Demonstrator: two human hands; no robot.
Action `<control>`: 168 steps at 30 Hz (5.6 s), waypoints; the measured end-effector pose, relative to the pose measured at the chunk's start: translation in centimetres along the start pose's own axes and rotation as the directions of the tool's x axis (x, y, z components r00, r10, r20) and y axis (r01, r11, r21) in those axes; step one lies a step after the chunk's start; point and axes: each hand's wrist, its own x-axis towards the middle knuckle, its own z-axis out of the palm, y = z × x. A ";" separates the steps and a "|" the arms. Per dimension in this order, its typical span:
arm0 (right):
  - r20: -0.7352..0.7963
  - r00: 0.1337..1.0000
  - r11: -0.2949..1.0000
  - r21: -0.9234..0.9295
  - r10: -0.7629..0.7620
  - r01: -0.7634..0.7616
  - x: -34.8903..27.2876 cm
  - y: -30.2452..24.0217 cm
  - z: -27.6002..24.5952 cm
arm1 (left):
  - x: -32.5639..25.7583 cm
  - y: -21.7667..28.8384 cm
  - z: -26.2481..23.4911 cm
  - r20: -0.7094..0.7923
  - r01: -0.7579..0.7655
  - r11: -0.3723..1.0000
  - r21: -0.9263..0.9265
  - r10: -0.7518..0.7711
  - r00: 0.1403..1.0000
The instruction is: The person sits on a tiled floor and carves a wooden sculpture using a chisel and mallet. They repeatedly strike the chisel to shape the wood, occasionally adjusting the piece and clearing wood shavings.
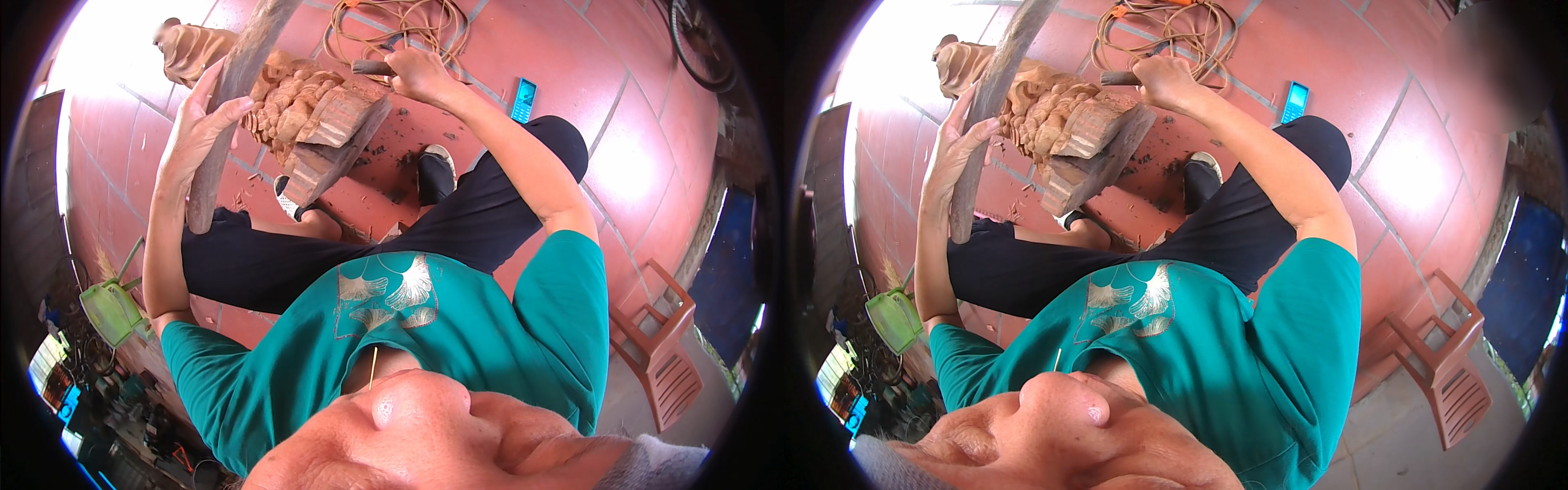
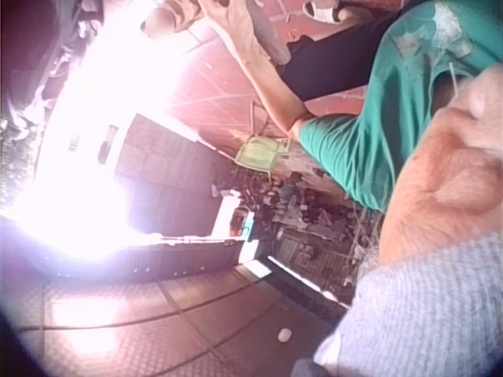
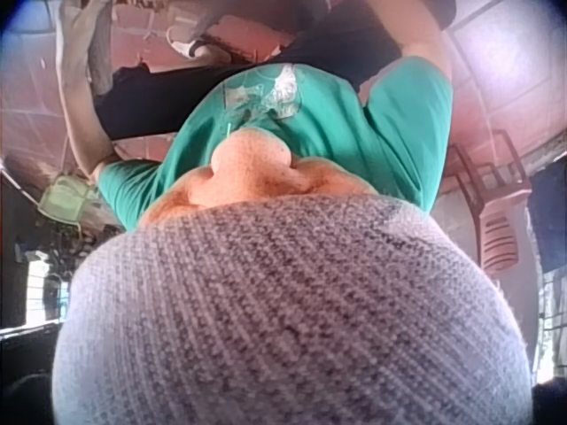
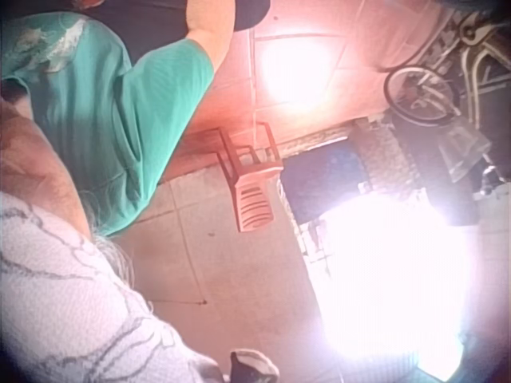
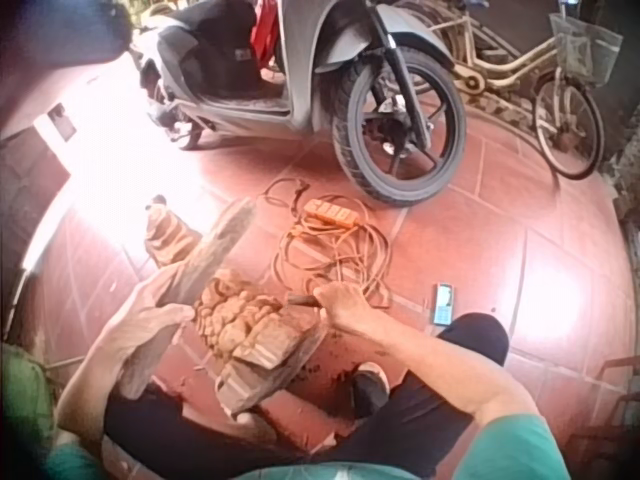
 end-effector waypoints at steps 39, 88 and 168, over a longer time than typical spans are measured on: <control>-0.179 0.979 0.344 0.917 -0.097 0.202 3.1 -3.9 -3.3 | -0.9 0.9 0.1 -0.012 -0.009 1.000 0.018 0.009 1.000; -0.180 0.935 0.519 0.792 -0.305 0.322 0.9 -7.0 -3.7 | -4.1 2.5 2.8 -0.136 -0.363 0.912 0.188 0.391 0.910; -0.065 0.971 0.656 0.727 -0.228 0.203 -0.7 -7.5 -4.9 | -4.6 1.4 1.6 -0.007 -0.324 0.770 0.550 0.392 0.920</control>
